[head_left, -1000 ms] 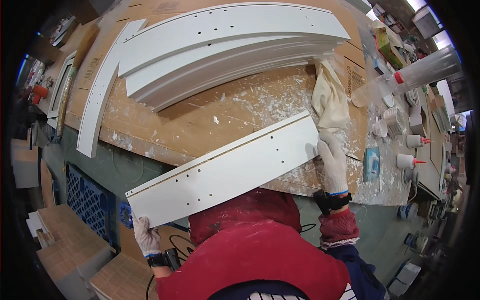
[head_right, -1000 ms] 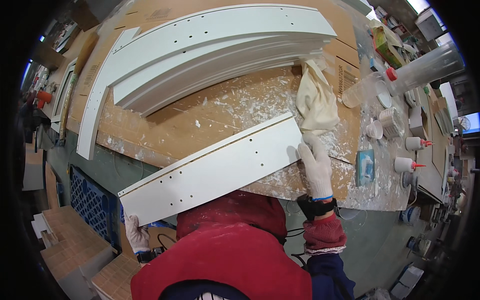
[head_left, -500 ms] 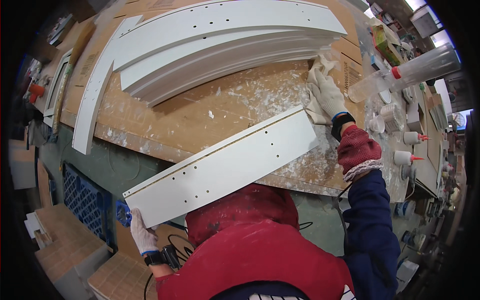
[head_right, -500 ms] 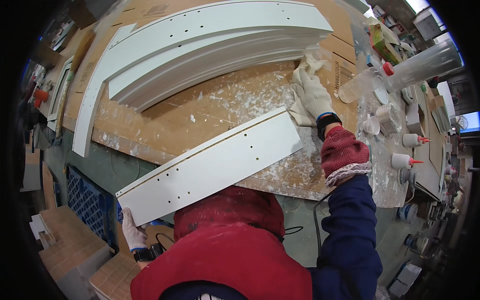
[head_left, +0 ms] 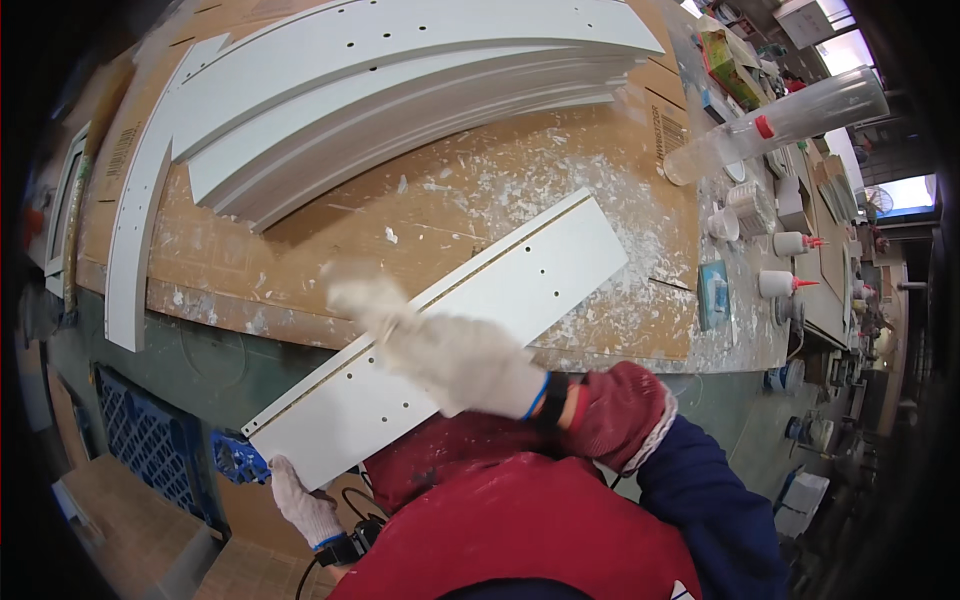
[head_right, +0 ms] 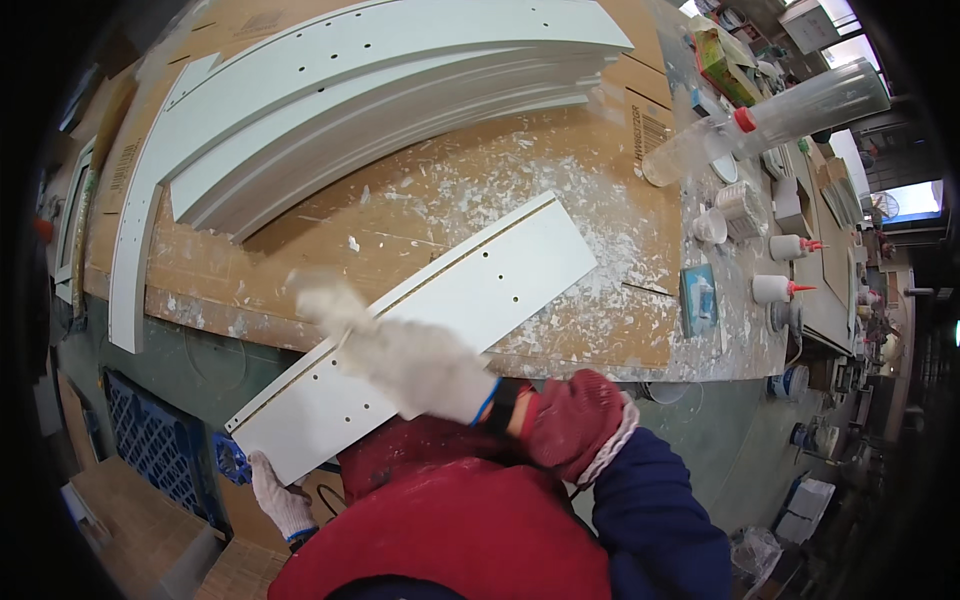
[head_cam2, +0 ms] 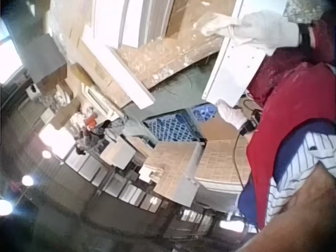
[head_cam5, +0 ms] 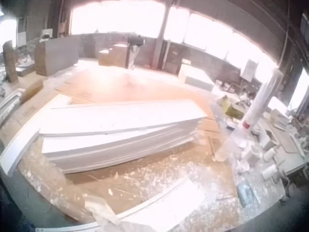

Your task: The person cleans white wooden panels on a workbench using a scraper and a cloth. They remove debris from the surface and edges of the panels, then wipe them down with a cloth. The person handles the panels one at a time, flipping them to clean both sides.

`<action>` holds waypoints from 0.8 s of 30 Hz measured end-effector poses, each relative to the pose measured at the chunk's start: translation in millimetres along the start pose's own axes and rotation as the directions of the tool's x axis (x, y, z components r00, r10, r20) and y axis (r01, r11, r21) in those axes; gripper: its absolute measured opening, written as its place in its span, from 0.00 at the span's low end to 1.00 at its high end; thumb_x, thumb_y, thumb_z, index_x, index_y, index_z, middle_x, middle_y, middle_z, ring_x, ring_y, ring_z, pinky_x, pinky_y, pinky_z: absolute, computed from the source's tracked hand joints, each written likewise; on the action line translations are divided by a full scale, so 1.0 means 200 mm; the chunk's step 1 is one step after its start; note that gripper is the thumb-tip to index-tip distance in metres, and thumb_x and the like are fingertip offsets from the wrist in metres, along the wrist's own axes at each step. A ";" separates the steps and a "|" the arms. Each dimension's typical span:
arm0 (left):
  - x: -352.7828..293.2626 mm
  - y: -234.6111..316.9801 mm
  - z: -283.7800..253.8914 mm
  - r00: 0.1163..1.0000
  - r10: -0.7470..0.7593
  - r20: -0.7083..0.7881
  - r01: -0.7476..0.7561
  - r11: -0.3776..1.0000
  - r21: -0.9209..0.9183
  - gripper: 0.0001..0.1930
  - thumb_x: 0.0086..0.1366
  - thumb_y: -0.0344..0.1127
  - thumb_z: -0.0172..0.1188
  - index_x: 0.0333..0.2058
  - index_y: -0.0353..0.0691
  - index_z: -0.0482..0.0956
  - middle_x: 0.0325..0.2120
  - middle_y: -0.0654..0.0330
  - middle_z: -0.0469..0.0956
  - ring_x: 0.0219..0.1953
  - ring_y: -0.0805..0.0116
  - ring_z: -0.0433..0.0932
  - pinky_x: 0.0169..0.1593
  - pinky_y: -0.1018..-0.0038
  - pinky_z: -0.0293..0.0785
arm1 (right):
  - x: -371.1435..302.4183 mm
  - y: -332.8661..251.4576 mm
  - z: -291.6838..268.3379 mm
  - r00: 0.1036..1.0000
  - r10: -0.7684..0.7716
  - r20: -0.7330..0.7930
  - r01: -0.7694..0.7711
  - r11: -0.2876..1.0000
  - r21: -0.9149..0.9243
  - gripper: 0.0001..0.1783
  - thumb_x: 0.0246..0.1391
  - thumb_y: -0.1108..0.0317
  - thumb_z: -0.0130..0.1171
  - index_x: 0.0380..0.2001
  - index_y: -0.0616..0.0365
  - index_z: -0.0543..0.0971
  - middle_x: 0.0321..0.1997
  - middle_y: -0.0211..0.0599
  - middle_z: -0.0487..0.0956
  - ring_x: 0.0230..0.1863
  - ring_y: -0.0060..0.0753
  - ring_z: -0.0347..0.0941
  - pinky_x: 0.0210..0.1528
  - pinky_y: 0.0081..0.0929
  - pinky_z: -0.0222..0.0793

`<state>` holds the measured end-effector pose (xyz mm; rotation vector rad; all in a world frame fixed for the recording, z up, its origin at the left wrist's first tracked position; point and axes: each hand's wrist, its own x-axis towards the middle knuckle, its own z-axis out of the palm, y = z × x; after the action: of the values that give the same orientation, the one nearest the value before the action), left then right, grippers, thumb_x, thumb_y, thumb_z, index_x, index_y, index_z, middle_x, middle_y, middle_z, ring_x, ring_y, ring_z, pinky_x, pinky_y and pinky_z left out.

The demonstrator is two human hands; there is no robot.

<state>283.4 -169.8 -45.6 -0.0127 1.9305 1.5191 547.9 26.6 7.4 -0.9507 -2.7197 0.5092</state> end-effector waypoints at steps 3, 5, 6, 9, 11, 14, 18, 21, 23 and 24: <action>-0.01 0.00 -0.01 0.999 0.019 0.032 -0.018 1.000 -0.022 0.23 0.68 0.49 0.55 0.49 0.33 0.73 0.40 0.57 0.78 0.35 0.69 0.79 0.29 0.78 0.77 | -0.17 0.40 -0.06 0.858 0.482 -0.178 -0.511 0.759 -0.404 0.26 0.55 0.60 0.54 0.57 0.53 0.69 0.37 0.37 0.75 0.29 0.39 0.74 0.30 0.35 0.71; 0.01 -0.01 -0.01 1.000 -0.010 0.016 0.010 1.000 -0.005 0.23 0.68 0.49 0.54 0.49 0.33 0.72 0.41 0.56 0.78 0.34 0.69 0.79 0.29 0.78 0.76 | -0.30 0.71 -0.18 0.747 0.587 -0.312 -0.656 0.573 -0.492 0.26 0.57 0.62 0.53 0.57 0.60 0.67 0.44 0.48 0.75 0.31 0.49 0.75 0.35 0.38 0.72; 0.02 -0.02 -0.01 1.000 -0.022 0.003 0.022 1.000 0.001 0.23 0.69 0.48 0.54 0.50 0.32 0.72 0.42 0.56 0.77 0.34 0.69 0.79 0.29 0.78 0.76 | -0.32 0.82 -0.28 0.653 0.705 -0.275 -0.751 0.557 -0.355 0.26 0.57 0.63 0.52 0.57 0.62 0.65 0.47 0.52 0.73 0.33 0.50 0.76 0.35 0.38 0.73; 0.01 0.00 0.01 0.995 -0.102 0.020 0.103 0.993 -0.054 0.22 0.67 0.46 0.56 0.50 0.32 0.72 0.42 0.56 0.76 0.42 0.67 0.77 0.42 0.72 0.76 | -0.31 0.82 -0.30 0.739 0.580 -0.342 -0.666 0.555 -0.498 0.26 0.57 0.63 0.52 0.58 0.60 0.64 0.45 0.53 0.73 0.33 0.46 0.77 0.26 0.38 0.71; -0.03 0.03 0.03 0.992 -0.072 0.099 0.081 0.992 -0.098 0.22 0.67 0.45 0.56 0.50 0.32 0.71 0.43 0.56 0.75 0.42 0.66 0.77 0.43 0.70 0.77 | -0.17 0.57 -0.27 0.720 0.675 -0.161 -0.656 0.589 -0.472 0.27 0.56 0.64 0.51 0.59 0.57 0.64 0.49 0.56 0.72 0.29 0.44 0.77 0.22 0.38 0.72; -0.02 0.01 0.00 0.989 -0.058 0.135 0.077 0.987 -0.141 0.23 0.68 0.45 0.55 0.52 0.32 0.69 0.44 0.56 0.75 0.44 0.65 0.77 0.46 0.68 0.78 | -0.03 0.12 0.03 0.989 0.094 -0.113 -0.132 0.911 -0.391 0.28 0.49 0.68 0.53 0.55 0.61 0.66 0.41 0.45 0.75 0.29 0.40 0.75 0.24 0.34 0.71; 0.03 -0.01 0.00 0.930 -0.090 0.357 0.199 0.939 -0.282 0.22 0.69 0.44 0.54 0.53 0.32 0.68 0.45 0.55 0.74 0.45 0.64 0.77 0.45 0.67 0.79 | 0.35 -0.48 0.10 0.672 -0.208 0.711 -0.269 0.825 0.496 0.24 0.44 0.69 0.58 0.49 0.52 0.72 0.29 0.44 0.76 0.32 0.44 0.77 0.32 0.42 0.74; 0.00 -0.02 0.02 0.963 0.006 0.268 0.072 0.957 -0.280 0.17 0.71 0.40 0.52 0.49 0.32 0.72 0.42 0.57 0.76 0.43 0.68 0.77 0.44 0.71 0.77 | 0.35 -0.43 0.17 0.810 -0.388 0.440 -0.122 0.623 0.773 0.12 0.55 0.64 0.52 0.42 0.49 0.77 0.26 0.42 0.77 0.30 0.43 0.76 0.33 0.38 0.74; -0.04 0.05 0.07 0.976 -0.058 0.209 0.119 0.949 -0.291 0.16 0.69 0.39 0.54 0.47 0.31 0.73 0.39 0.57 0.78 0.41 0.69 0.79 0.44 0.73 0.78 | 0.23 -0.21 0.20 0.960 -0.268 -0.076 0.278 0.890 0.362 0.13 0.53 0.61 0.56 0.43 0.49 0.78 0.29 0.41 0.77 0.29 0.44 0.74 0.29 0.36 0.72; -0.01 -0.01 0.02 0.980 -0.077 0.183 0.130 0.947 -0.295 0.17 0.69 0.40 0.55 0.47 0.31 0.73 0.41 0.56 0.78 0.42 0.68 0.79 0.45 0.72 0.78 | 0.15 -0.05 0.16 0.992 -0.063 -0.113 0.086 0.975 0.203 0.16 0.51 0.60 0.60 0.43 0.49 0.78 0.32 0.39 0.76 0.30 0.44 0.74 0.26 0.37 0.70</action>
<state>288.7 -168.0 -46.9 -0.1159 1.5236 1.6769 508.8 30.6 -16.1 -0.7952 -2.5361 0.6919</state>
